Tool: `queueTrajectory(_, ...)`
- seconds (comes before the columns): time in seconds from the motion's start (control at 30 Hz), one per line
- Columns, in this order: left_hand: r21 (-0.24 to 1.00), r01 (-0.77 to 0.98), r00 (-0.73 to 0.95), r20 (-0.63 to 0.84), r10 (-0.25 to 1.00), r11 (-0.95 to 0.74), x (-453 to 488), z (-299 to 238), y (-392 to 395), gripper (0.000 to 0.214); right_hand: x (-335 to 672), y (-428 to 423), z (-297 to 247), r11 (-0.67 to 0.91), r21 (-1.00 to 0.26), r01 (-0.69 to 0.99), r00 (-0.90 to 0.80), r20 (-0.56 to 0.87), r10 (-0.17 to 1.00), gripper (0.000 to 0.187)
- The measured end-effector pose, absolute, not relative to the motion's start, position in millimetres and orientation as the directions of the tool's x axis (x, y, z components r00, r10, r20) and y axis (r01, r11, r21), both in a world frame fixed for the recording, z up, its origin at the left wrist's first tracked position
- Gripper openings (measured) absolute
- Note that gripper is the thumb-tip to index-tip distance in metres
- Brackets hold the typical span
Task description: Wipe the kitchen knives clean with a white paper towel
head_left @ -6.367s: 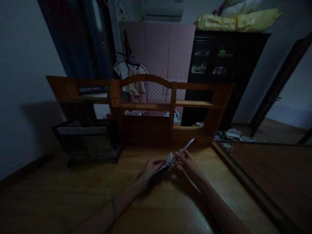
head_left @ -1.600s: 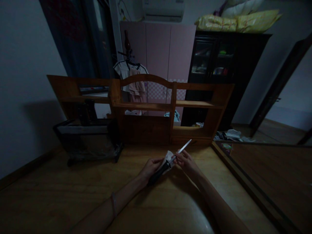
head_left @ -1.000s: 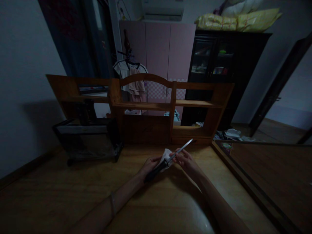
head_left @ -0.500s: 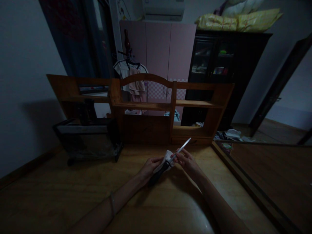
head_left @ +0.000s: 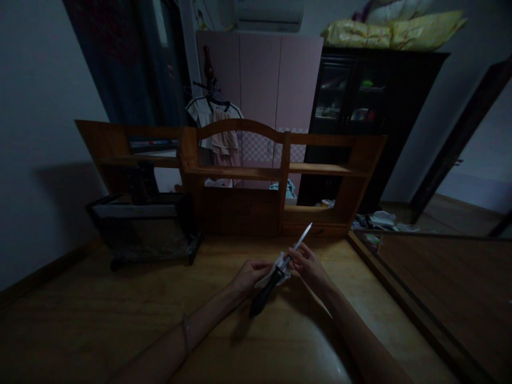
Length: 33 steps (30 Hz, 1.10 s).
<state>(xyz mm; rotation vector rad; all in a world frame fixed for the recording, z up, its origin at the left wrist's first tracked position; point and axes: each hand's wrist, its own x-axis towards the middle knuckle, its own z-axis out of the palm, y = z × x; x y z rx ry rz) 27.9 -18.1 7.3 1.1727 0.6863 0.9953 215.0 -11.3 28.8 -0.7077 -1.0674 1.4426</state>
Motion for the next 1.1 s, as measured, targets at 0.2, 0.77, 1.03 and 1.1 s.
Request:
queueTrajectory(0.2,0.957,-0.277,0.412,0.038,0.91,0.085,28,8,-19,0.041,216,-9,27,0.035,-0.89,-0.455,-0.139,0.11,0.984,0.028)
queueTrajectory(0.77,0.933,-0.323,0.388,-0.024,0.921,0.161,23,37,-27,0.043,216,-17,37,0.087,-0.889,-0.45,-0.189,0.19,0.963,0.023)
queueTrajectory(1.03,0.936,-0.316,0.339,-0.041,0.94,0.155,22,31,-25,0.046,216,-15,34,0.094,-0.893,-0.441,-0.174,0.187,0.967,0.026)
queueTrajectory(1.1,0.945,-0.295,0.319,-0.04,0.947,0.14,22,29,-24,0.045,215,-15,35,0.103,-0.897,-0.43,-0.163,0.19,0.968,0.027)
